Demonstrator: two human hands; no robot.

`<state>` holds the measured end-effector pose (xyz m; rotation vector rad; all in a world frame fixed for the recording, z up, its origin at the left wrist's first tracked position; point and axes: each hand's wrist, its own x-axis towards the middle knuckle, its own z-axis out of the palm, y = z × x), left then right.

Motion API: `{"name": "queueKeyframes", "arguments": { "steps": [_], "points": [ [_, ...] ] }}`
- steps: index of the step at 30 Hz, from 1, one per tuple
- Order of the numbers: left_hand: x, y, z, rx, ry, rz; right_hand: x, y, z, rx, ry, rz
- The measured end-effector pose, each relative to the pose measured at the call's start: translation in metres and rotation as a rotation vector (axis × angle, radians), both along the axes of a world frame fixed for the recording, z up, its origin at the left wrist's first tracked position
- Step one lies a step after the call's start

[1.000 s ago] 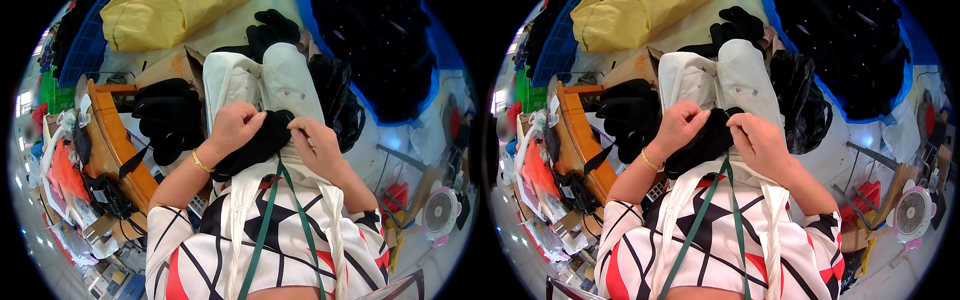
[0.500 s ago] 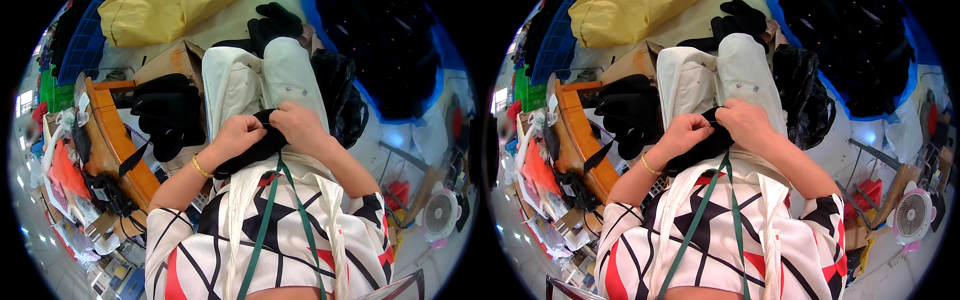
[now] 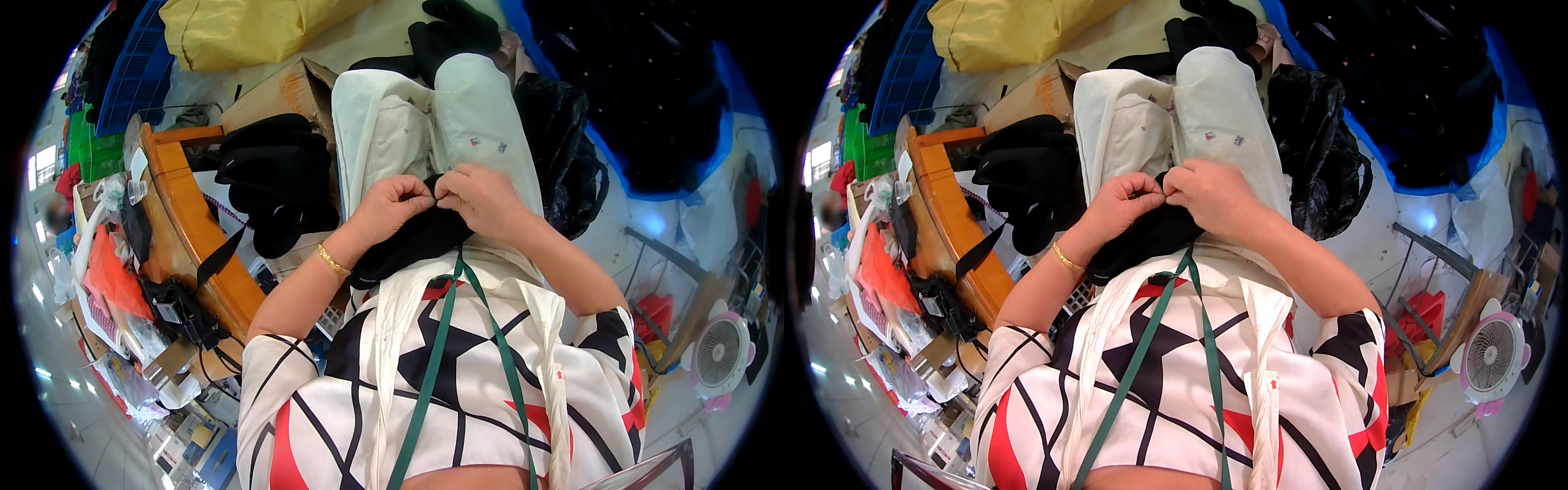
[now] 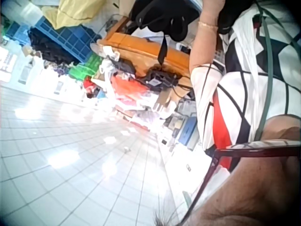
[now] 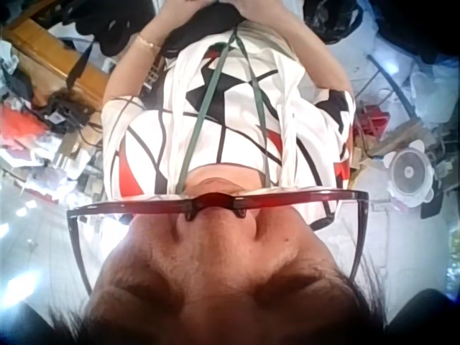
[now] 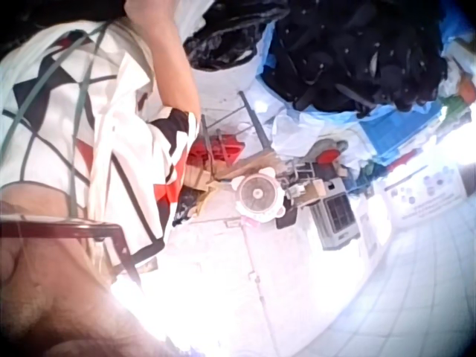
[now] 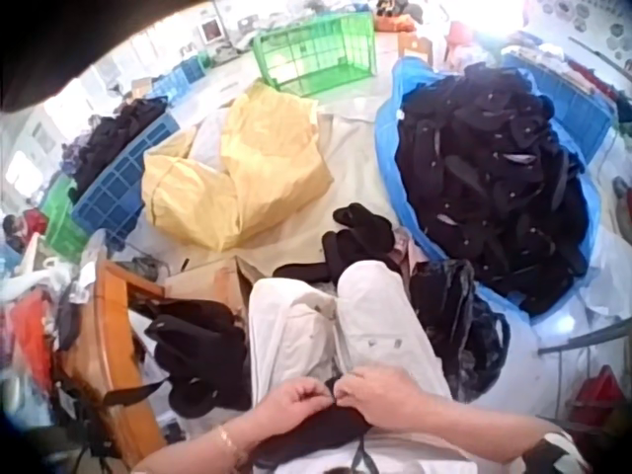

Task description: The person is sitting and sewing a black glove using a needle and thread. They repeatedly insert the needle into the glove fabric and pull the thread through to stitch a seam. The task involves handling the glove and thread with both hands while seated.

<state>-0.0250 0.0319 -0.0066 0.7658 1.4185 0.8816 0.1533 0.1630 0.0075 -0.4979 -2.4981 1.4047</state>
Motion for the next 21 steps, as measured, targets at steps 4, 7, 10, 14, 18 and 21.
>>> {"name": "queueKeyframes", "arguments": {
  "steps": [4, 7, 10, 14, 18, 21],
  "points": [
    [0.003, 0.000, 0.001, -0.049, -0.049, 0.040, -0.004, -0.003, -0.003, -0.011, 0.041, 0.028],
    [0.004, 0.000, 0.005, -0.111, -0.098, 0.054, -0.005, 0.001, -0.007, -0.198, 0.155, 0.032],
    [-0.001, 0.001, 0.015, -0.201, -0.162, 0.035, -0.004, 0.019, 0.010, -0.550, -0.142, 0.032],
    [-0.002, -0.002, 0.010, -0.166, -0.294, 0.044, -0.002, 0.029, -0.002, -0.218, -0.227, 0.007],
    [0.000, -0.002, 0.010, -0.233, -0.372, 0.133, 0.000, 0.027, -0.008, -0.025, -0.209, 0.026],
    [0.005, -0.001, 0.002, -0.224, -0.194, 0.114, 0.001, 0.026, -0.011, -0.013, -0.210, 0.009]
  ]
}}
